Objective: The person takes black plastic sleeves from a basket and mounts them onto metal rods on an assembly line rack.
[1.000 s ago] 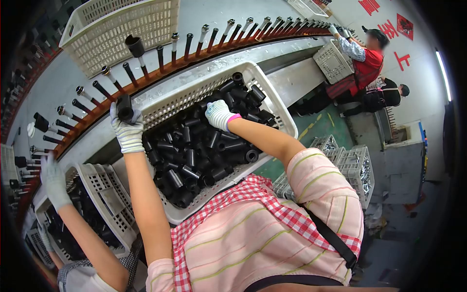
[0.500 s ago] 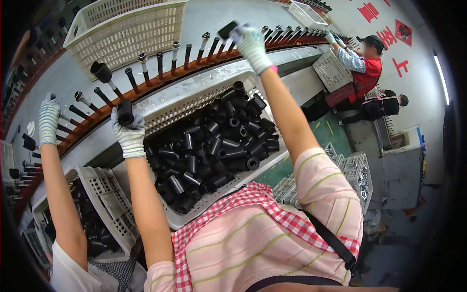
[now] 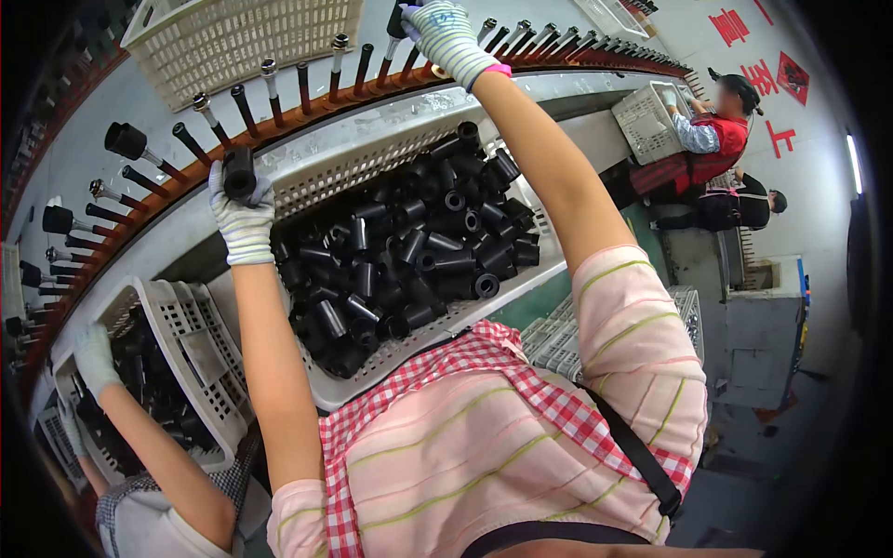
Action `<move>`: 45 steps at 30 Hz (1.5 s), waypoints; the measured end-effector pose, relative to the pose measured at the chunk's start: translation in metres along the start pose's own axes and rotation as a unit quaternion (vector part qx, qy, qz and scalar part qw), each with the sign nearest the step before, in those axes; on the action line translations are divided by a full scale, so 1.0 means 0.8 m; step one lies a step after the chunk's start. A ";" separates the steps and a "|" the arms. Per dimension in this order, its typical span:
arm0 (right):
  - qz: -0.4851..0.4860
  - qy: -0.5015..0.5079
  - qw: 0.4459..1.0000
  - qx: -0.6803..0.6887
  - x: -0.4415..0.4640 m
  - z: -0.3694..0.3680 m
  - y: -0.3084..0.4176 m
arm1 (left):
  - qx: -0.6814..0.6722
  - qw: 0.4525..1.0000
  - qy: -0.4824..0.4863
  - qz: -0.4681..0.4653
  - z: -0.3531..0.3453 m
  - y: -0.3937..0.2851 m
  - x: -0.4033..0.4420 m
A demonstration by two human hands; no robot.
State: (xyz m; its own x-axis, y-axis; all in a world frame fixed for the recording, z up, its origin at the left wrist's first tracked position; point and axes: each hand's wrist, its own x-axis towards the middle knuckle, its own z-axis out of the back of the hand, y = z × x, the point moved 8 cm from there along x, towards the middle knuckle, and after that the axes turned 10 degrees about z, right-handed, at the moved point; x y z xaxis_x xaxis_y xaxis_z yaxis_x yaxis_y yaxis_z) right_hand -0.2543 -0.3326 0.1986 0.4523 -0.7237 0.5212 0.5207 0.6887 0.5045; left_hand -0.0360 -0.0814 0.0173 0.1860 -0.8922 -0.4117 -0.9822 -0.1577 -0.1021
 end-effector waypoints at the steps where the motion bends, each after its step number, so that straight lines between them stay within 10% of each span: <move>1: 0.229 -0.008 0.944 -0.235 -0.009 -0.011 0.023 | 0.000 1.000 -0.002 -0.002 0.004 -0.002 0.003; 5: 0.260 0.025 0.949 -0.176 -0.012 -0.022 0.047 | 0.014 1.000 0.006 -0.007 0.021 -0.008 0.021; 7: 0.102 0.138 0.973 -0.157 -0.012 -0.022 0.065 | 0.030 1.000 0.005 0.003 0.026 -0.005 0.026; 9: 0.263 0.112 0.909 -0.304 -0.050 -0.036 0.099 | 0.030 0.999 0.014 -0.003 0.025 -0.007 0.024; 13: 0.200 0.554 0.762 -0.269 -0.211 -0.138 0.102 | 0.014 1.000 0.010 -0.015 0.023 -0.010 0.017; 17: 0.295 0.572 0.691 -0.329 -0.355 -0.164 0.000 | 0.033 0.999 -0.020 -0.028 0.019 -0.007 0.009; 28: 0.235 0.531 0.793 -0.185 -0.350 -0.142 0.004 | 0.029 0.996 -0.074 -0.048 0.012 -0.002 -0.002; 30: 0.055 0.452 0.887 0.083 -0.304 -0.114 0.018 | 0.026 0.999 -0.014 -0.036 0.019 -0.008 0.007; 32: 0.103 0.343 0.920 0.157 -0.240 -0.069 0.049 | 0.028 0.999 0.042 -0.018 0.013 -0.006 0.008; 33: -0.090 0.360 0.901 0.224 -0.214 -0.055 0.043 | 0.021 0.999 0.028 -0.025 0.009 -0.006 0.004; 34: 0.073 0.199 0.959 0.187 -0.170 -0.024 0.038 | 0.015 0.999 0.014 -0.031 0.008 -0.007 0.000; 38: -0.032 -0.031 0.998 -0.043 -0.043 0.068 -0.039 | 0.020 0.999 0.028 -0.027 0.001 -0.005 -0.001; 45: 0.025 0.133 0.939 -0.318 0.034 0.004 -0.040 | 0.028 0.999 -0.010 -0.025 0.012 -0.003 0.004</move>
State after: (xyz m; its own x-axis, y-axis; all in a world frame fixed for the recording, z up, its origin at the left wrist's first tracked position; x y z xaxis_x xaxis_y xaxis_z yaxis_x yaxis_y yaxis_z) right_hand -0.2608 -0.3740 0.1990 0.6074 -0.7351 0.3011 0.7832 0.6176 -0.0720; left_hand -0.0332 -0.0800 0.0076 0.2360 -0.8747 -0.4232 -0.9687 -0.1774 -0.1735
